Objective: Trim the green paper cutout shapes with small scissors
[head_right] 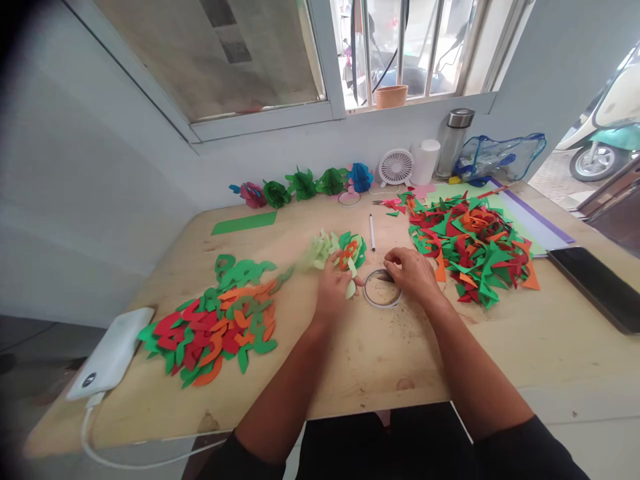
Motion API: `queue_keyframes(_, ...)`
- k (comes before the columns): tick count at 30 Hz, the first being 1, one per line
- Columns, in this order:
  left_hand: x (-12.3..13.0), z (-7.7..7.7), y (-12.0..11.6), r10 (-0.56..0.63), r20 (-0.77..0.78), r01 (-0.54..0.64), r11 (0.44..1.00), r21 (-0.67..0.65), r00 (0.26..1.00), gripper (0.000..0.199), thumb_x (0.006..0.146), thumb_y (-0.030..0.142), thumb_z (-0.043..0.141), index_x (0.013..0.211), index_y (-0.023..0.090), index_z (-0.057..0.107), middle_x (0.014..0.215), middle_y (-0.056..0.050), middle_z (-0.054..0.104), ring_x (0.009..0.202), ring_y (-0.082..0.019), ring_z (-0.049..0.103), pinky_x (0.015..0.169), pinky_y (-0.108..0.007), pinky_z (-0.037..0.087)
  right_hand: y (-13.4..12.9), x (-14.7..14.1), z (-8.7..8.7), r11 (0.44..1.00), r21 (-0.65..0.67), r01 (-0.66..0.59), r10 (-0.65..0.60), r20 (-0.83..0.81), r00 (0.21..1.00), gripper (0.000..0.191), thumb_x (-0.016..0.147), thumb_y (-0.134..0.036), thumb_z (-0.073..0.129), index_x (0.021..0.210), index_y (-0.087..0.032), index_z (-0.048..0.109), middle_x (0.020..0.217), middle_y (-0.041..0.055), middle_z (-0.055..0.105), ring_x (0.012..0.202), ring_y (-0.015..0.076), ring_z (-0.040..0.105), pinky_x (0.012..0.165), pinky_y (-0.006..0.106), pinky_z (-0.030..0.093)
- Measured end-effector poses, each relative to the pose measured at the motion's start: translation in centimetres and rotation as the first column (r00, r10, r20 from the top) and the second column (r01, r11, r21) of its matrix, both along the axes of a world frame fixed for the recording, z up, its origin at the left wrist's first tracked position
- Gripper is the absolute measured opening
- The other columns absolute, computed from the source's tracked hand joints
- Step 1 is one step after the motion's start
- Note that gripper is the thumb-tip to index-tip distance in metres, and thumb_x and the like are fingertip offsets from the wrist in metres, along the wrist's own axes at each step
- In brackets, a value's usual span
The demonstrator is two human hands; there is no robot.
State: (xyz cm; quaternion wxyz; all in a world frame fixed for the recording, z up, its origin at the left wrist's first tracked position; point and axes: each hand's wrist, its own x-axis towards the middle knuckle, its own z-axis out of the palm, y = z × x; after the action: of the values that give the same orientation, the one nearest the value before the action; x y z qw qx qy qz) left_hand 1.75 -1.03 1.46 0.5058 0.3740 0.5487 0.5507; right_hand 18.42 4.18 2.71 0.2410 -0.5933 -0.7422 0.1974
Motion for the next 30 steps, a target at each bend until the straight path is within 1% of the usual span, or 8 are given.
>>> queue_keyframes(2,0.0,-0.1,0.0,0.002,-0.032,-0.001,1.0,0.027,0.999,0.053,0.076,0.018,0.049,0.129,0.019,0.04,0.058,0.004,0.064,0.036,-0.007,0.046,0.04,-0.017,0.037,0.3,0.4,-0.2,0.998,-0.047,-0.05,0.057,0.167,0.984,0.017,0.077,-0.03,0.054,0.083,-0.021,0.067,0.084,0.0037,0.07,0.078,0.0194,0.061,0.062,0.027,0.039)
queue_keyframes(5,0.1,-0.6,0.0,-0.011,-0.072,0.015,0.999,0.045,0.997,0.033,0.076,0.021,0.05,0.109,0.016,0.056,0.053,0.003,0.061,0.038,-0.008,0.047,0.043,-0.018,0.038,0.6,0.9,-0.3,0.989,-0.108,-0.106,0.135,0.309,0.941,0.021,0.078,-0.032,0.055,0.09,-0.021,0.067,0.087,0.0048,0.07,0.08,0.0202,0.062,0.061,0.027,0.038)
queue_keyframes(9,0.3,-1.4,0.1,-0.031,-0.086,0.035,0.999,0.037,0.996,0.02,0.075,0.025,0.053,0.089,0.014,0.062,0.053,0.001,0.061,0.041,-0.008,0.048,0.044,-0.018,0.04,0.7,1.3,-0.1,0.974,-0.173,-0.149,0.202,0.355,0.913,0.023,0.078,-0.03,0.054,0.095,-0.021,0.066,0.091,0.0049,0.07,0.081,0.0195,0.062,0.064,0.027,0.039)
queue_keyframes(15,0.5,-2.6,0.5,-0.047,-0.116,0.051,0.998,0.035,0.992,0.02,0.075,0.02,0.051,0.089,0.013,0.064,0.057,0.0,0.063,0.046,-0.009,0.053,0.049,-0.019,0.041,0.4,2.2,0.3,0.978,-0.182,-0.102,0.171,0.42,0.891,0.025,0.077,-0.032,0.054,0.096,-0.022,0.066,0.091,0.0051,0.07,0.084,0.0214,0.062,0.06,0.027,0.036)
queue_keyframes(21,0.1,-3.1,0.6,0.007,-0.291,0.028,0.993,0.118,0.957,0.021,0.073,0.016,0.05,0.086,0.014,0.067,0.06,-0.001,0.064,0.053,-0.011,0.056,0.056,-0.021,0.041,0.2,2.7,-0.7,0.981,-0.123,-0.147,0.186,0.418,0.89,0.018,0.072,-0.03,0.06,0.086,-0.021,0.067,0.084,0.0067,0.069,0.077,0.0208,0.061,0.056,0.026,0.033)
queue_keyframes(23,-0.3,-3.0,0.5,0.006,-0.412,0.056,0.989,0.137,0.911,0.02,0.072,0.015,0.051,0.082,0.016,0.068,0.06,0.0,0.063,0.057,-0.013,0.057,0.059,-0.022,0.042,0.0,2.8,-1.0,0.987,-0.105,-0.117,0.15,0.399,0.905,0.017,0.072,-0.031,0.06,0.085,-0.021,0.066,0.08,0.0063,0.068,0.075,0.0203,0.06,0.054,0.025,0.031)
queue_keyframes(25,-0.6,-2.7,0.3,0.0,-0.567,0.092,0.987,0.133,0.824,0.019,0.071,0.014,0.053,0.08,0.018,0.069,0.064,-0.001,0.064,0.06,-0.014,0.057,0.061,-0.025,0.043,-0.5,2.9,-1.2,0.991,-0.09,-0.098,0.125,0.39,0.912,0.016,0.074,-0.032,0.058,0.083,-0.021,0.066,0.077,0.0061,0.067,0.074,0.02,0.059,0.053,0.025,0.03)
queue_keyframes(30,-0.5,-1.1,-0.5,0.074,-0.873,0.119,0.982,0.149,0.481,0.02,0.074,0.016,0.057,0.089,0.02,0.07,0.096,-0.01,0.064,0.089,-0.022,0.057,0.078,-0.033,0.043,-1.8,3.1,-1.2,0.994,-0.065,-0.087,0.104,0.34,0.935,0.016,0.076,-0.032,0.054,0.078,-0.021,0.065,0.074,0.0058,0.066,0.072,0.019,0.057,0.054,0.025,0.03)
